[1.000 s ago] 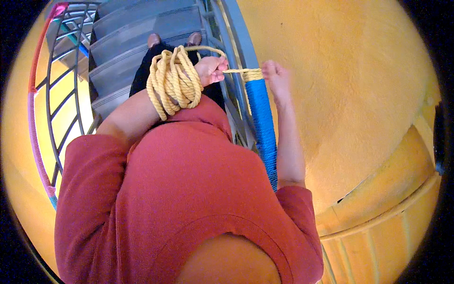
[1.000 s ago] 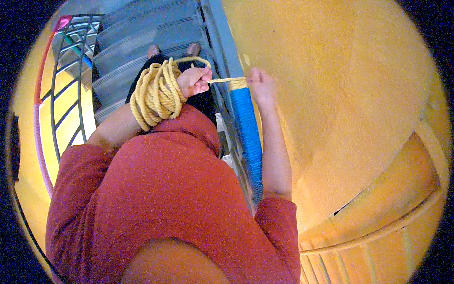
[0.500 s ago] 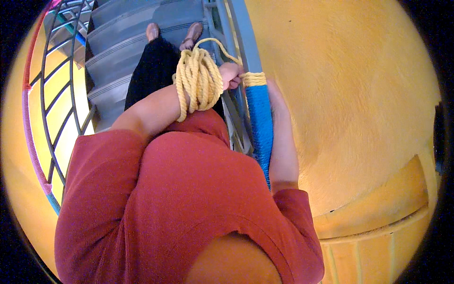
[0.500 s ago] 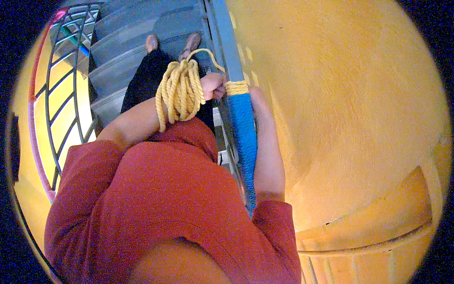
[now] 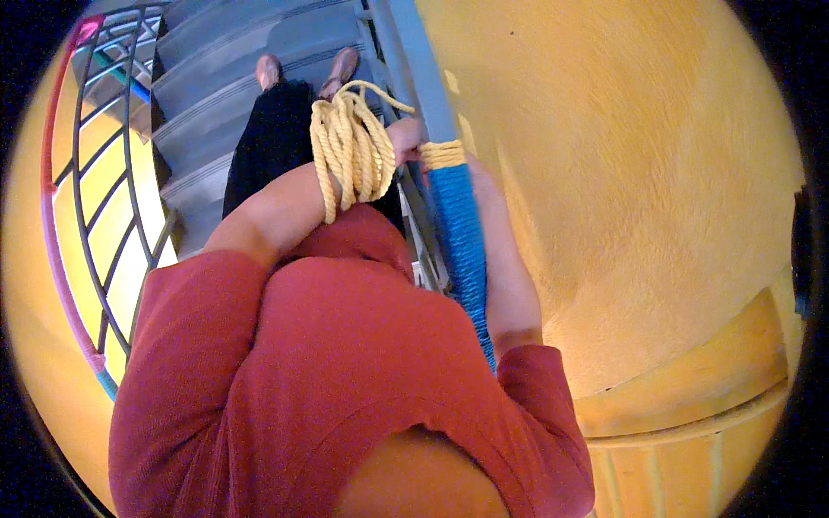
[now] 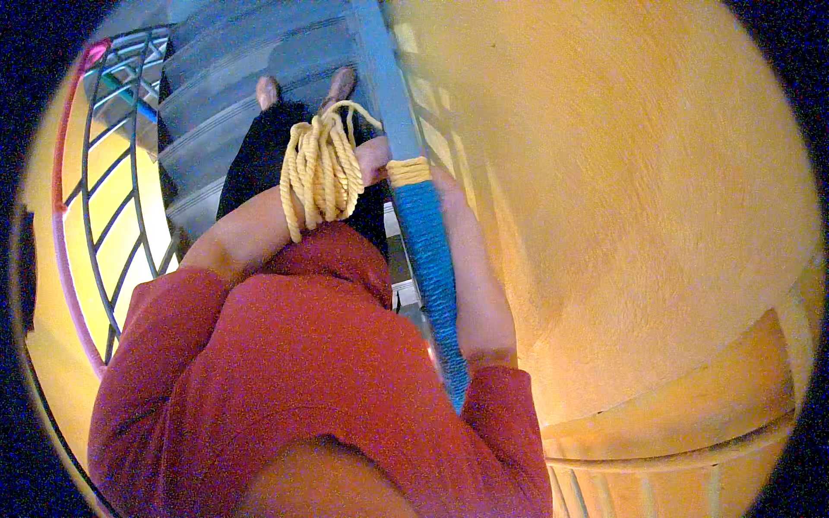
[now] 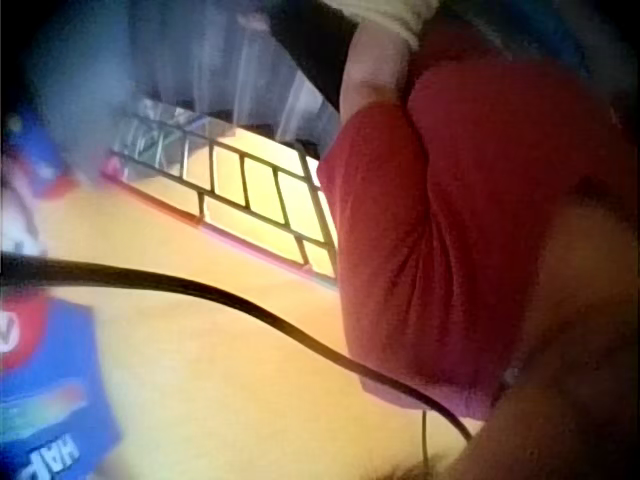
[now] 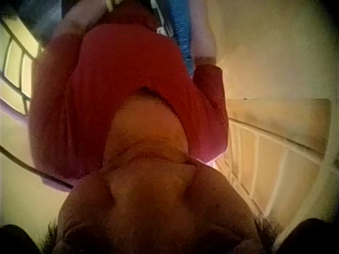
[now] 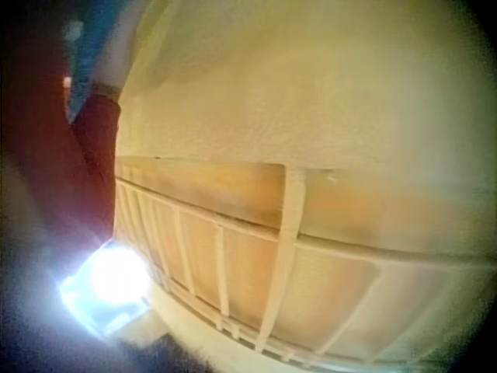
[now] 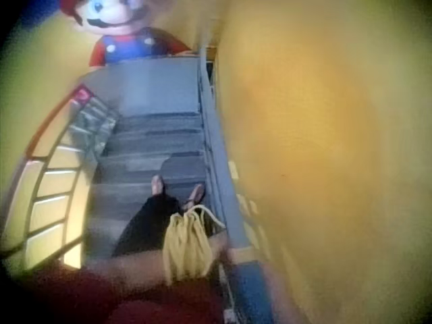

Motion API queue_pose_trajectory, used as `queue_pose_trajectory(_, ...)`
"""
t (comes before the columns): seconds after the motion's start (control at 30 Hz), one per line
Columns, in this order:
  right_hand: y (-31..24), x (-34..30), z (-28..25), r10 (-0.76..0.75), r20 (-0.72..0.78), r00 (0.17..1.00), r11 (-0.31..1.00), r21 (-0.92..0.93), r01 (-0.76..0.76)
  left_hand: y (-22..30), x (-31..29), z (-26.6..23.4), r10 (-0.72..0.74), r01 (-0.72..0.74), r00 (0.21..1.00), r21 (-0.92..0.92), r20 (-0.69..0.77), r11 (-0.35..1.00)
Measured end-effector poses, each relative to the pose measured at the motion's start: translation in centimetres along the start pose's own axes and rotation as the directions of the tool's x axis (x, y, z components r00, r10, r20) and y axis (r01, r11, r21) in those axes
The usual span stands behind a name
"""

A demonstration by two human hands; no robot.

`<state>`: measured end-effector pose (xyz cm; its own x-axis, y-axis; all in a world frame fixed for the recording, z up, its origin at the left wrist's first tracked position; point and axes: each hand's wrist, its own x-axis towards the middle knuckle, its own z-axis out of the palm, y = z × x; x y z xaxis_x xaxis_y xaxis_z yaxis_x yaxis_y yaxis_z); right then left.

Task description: The person ties a yellow rope onto a blue padded rail by wrapping it several times and threading the end through to secure it.

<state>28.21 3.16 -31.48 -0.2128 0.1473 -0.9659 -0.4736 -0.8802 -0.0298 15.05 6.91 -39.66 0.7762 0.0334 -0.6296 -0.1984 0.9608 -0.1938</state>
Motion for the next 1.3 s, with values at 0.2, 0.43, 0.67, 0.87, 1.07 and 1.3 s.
queue_pose_trajectory(0.2, 0.6, 0.7, -0.8, -0.270, -0.214, 0.939, 0.923, -0.335, 0.189, -0.5, -0.2, 0.7, 0.010, 0.011, 0.983, -0.114, 0.181, 0.993)
queue_pose_trajectory(0.43, -0.4, -1.1, 2.1, -0.465, -0.365, 0.807, 0.875, -0.327, 0.356, -0.5, -3.0, 1.0, 0.032, 0.009, 0.972, -0.173, 0.234, 0.985)
queue_pose_trajectory(0.67, -2.1, -3.4, 4.0, -0.621, -0.348, 0.702, 0.743, -0.547, 0.386, 1.9, -7.2, 2.2, 0.187, -0.166, 0.968, -0.132, 0.168, 0.977)
queue_pose_trajectory(0.87, -2.0, -2.6, 4.2, -0.695, -0.307, 0.650, 0.694, -0.522, 0.496, 2.2, -7.6, 1.2, 0.186, -0.163, 0.932, -0.098, 0.311, 0.982)
queue_pose_trajectory(1.07, -2.9, -3.7, 5.3, -0.725, -0.234, 0.648, 0.674, -0.439, 0.595, 2.2, -7.8, 1.6, 0.158, -0.177, 0.975, 0.117, 0.153, 0.977)
queue_pose_trajectory(1.3, -4.6, -5.4, 8.0, -0.695, -0.115, 0.710, 0.698, 0.126, 0.705, 0.3, -3.7, -0.4, 0.175, -0.176, 0.984, -0.030, -0.027, 0.984)
